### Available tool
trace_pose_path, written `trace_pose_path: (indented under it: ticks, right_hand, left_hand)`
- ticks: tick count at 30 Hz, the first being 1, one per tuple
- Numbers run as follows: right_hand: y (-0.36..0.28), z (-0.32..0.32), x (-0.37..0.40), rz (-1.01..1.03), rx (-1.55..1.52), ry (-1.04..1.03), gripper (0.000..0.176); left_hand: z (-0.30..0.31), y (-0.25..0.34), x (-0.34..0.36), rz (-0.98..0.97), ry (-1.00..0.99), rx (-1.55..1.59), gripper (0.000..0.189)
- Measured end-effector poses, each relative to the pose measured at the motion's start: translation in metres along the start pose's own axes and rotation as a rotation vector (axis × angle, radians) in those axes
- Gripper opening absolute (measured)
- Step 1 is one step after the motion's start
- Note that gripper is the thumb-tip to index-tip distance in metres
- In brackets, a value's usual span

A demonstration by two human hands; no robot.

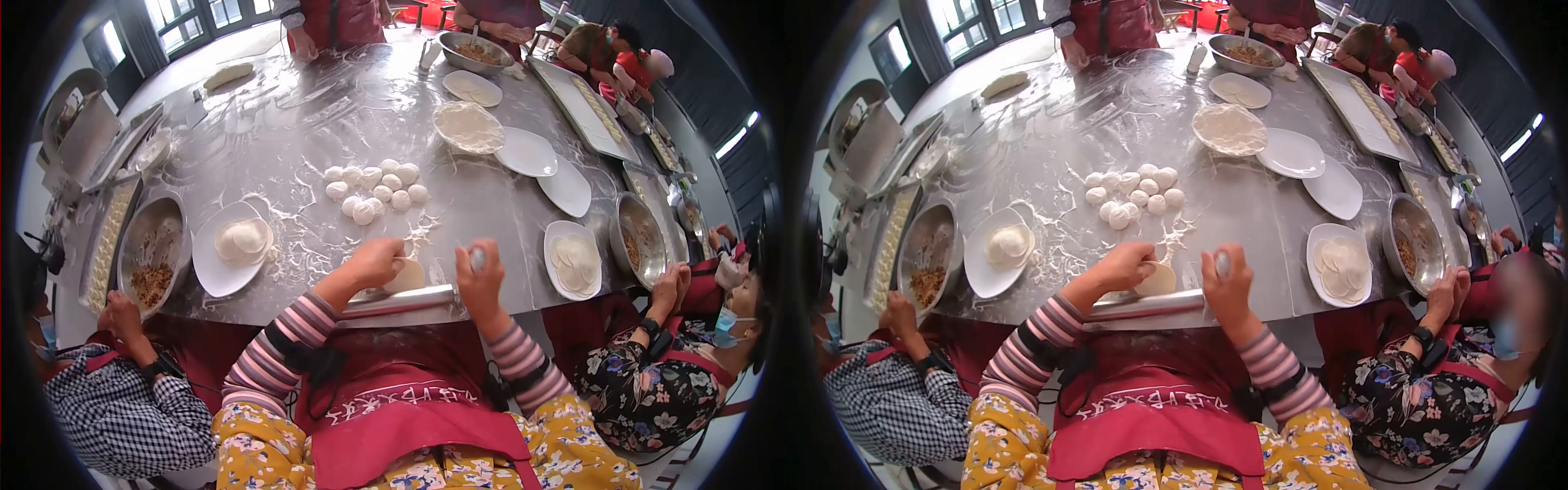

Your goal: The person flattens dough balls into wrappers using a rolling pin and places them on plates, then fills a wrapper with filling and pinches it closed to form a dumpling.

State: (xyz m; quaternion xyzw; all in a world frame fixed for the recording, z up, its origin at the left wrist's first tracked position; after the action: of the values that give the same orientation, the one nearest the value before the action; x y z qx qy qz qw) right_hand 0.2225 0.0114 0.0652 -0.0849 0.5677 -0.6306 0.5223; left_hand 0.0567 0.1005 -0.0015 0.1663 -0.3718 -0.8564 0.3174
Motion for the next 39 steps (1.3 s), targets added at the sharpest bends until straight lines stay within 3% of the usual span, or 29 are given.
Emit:
trace_pose_path:
  ticks: [5, 7, 11, 13, 16, 17, 18, 21, 23, 25, 26, 27, 29, 30, 32, 35, 39]
  right_hand:
    - [0.007, 0.001, 0.003, -0.098, -0.07, -0.016, 0.02]
    - [0.006, -0.03, -0.027, -0.002, -0.005, -0.021, 0.018]
    - [0.006, -0.062, -0.049, 0.087, 0.036, -0.017, 0.02]
    - [0.004, -0.045, -0.036, 0.152, 0.064, 0.021, 0.023]
    - [0.011, -0.011, -0.007, 0.114, 0.126, 0.011, 0.018]
    - [0.03, -0.006, 0.001, -0.285, -0.112, -0.119, 0.017]
    - [0.031, 0.001, 0.005, -0.115, -0.033, -0.071, 0.015]
    - [0.026, 0.001, 0.011, -0.263, -0.238, -0.149, 0.014]
    - [0.021, -0.003, 0.008, -0.15, -0.202, -0.137, 0.015]
    - [0.023, -0.006, 0.005, -0.145, -0.188, -0.132, 0.015]
    - [0.023, -0.006, 0.005, -0.151, -0.196, -0.13, 0.015]
    - [0.027, -0.007, 0.005, -0.2, -0.221, -0.14, 0.016]
    - [0.034, -0.007, 0.006, -0.255, -0.25, -0.145, 0.016]
    - [0.032, -0.005, 0.006, -0.173, -0.198, -0.115, 0.016]
    - [0.028, -0.004, 0.006, -0.096, -0.148, -0.077, 0.016]
    - [0.018, -0.001, 0.009, -0.045, -0.156, -0.091, 0.016]
    - [0.033, -0.004, 0.009, -0.182, -0.178, -0.098, 0.017]
  left_hand:
    - [0.005, 0.011, 0.015, -0.069, 0.013, 0.065, 0.015]
    - [0.006, 0.017, 0.013, -0.099, 0.028, 0.071, 0.015]
    - [0.009, -0.003, 0.007, 0.067, 0.075, -0.1, 0.025]
    - [0.006, 0.002, 0.01, 0.114, 0.032, -0.074, 0.026]
    - [-0.002, 0.011, 0.013, -0.008, 0.028, -0.171, 0.02]
    - [0.0, 0.018, 0.016, -0.087, 0.086, -0.112, 0.02]
    - [0.003, 0.024, 0.021, -0.137, 0.12, -0.021, 0.019]
    - [0.028, 0.026, 0.039, -0.179, 0.234, 0.115, 0.017]
    - [0.061, 0.016, 0.061, -0.176, 0.393, 0.329, 0.012]
    - [0.111, -0.003, 0.095, -0.055, 0.527, 0.397, 0.017]
    - [0.144, -0.005, 0.116, 0.043, 0.589, 0.215, 0.023]
    - [0.166, -0.038, 0.137, 0.139, 0.694, 0.236, 0.026]
    - [0.215, -0.052, 0.176, 0.326, 0.782, -0.276, 0.03]
    - [0.223, -0.054, 0.181, 0.325, 0.775, -0.283, 0.03]
    - [0.245, -0.057, 0.197, 0.387, 0.957, -0.335, 0.029]
    - [0.231, -0.052, 0.155, 0.343, 0.817, -0.258, 0.027]
    - [0.169, -0.062, 0.068, 0.253, 0.465, -0.18, 0.022]
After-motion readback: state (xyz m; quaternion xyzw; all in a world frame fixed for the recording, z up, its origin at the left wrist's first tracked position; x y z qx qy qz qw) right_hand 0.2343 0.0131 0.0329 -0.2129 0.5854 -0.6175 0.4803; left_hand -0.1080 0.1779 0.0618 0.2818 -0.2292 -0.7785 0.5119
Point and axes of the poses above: each hand's wrist, its own x-axis away from the middle knuckle, its own z-axis out of the back of the hand, y = z × x, the point moved 8 cm from there along -x, towards the middle knuckle, and after that the axes turned 14 degrees about -z, right-handed, at the moved point
